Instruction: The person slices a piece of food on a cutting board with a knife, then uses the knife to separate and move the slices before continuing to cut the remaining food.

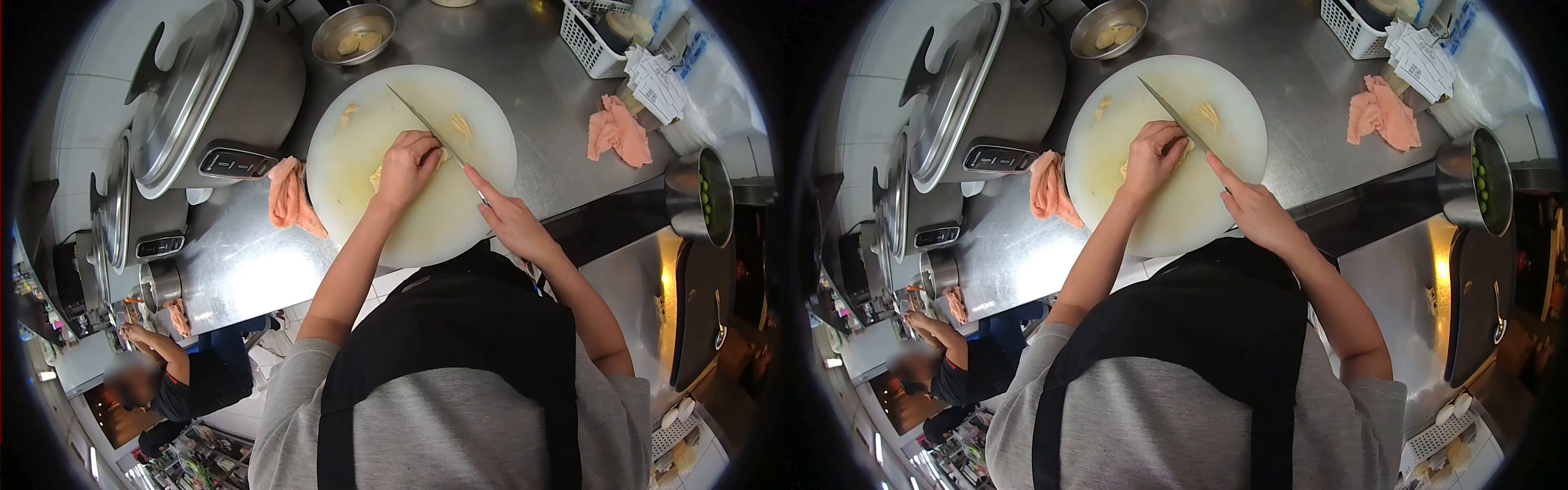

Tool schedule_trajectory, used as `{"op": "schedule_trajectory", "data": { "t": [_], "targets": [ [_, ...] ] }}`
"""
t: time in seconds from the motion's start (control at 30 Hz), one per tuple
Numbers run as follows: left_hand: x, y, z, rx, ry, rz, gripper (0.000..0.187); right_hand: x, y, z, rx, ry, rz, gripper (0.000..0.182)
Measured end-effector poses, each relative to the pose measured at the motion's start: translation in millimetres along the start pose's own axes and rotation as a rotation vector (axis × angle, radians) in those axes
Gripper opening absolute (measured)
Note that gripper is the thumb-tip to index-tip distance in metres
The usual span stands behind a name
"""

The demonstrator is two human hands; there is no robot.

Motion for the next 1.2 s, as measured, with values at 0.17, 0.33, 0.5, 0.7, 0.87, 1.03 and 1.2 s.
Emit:
{"op": "schedule_trajectory", "data": {
  "t": [0.17, 0.33, 0.5, 0.7, 0.87, 1.03, 1.2],
  "targets": [
    [0.8, -0.4, 0.2, -0.010, -0.013, 0.008, 0.012, -23.1, -16.2, -8.0, -0.225, 0.506, 0.209, 0.059],
    [0.4, -0.9, -0.1, -0.014, -0.016, 0.013, 0.013, -9.2, -11.6, -26.3, -0.117, 0.204, 0.124, 0.059],
    [-0.4, -0.3, -0.7, -0.015, -0.015, 0.011, 0.013, -8.8, -8.7, -37.9, -0.058, 0.095, 0.097, 0.059],
    [-1.1, -0.1, -0.8, 0.001, -0.007, 0.007, 0.013, -7.2, -3.1, -22.7, -0.095, 0.137, 0.098, 0.059],
    [-1.0, 0.1, -1.7, -0.006, -0.011, 0.009, 0.012, -3.1, -5.7, -1.3, -0.085, 0.201, 0.097, 0.058],
    [-1.5, 0.2, -1.2, -0.020, -0.022, 0.006, 0.012, -19.5, -15.0, -12.0, -0.242, 0.520, 0.189, 0.058],
    [0.0, -0.8, -0.3, -0.025, -0.006, 0.015, 0.012, -12.0, -15.0, -31.1, -0.136, 0.282, 0.142, 0.059]
  ]
}}
Point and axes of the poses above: each hand's wrist, its own z-axis towards the middle knuckle, its own y-axis out of the palm, x = y × z, the point moved 6 cm from there along z, towards the middle knuckle, and after that the axes turned 4 degrees about y, right-handed, at the moved point
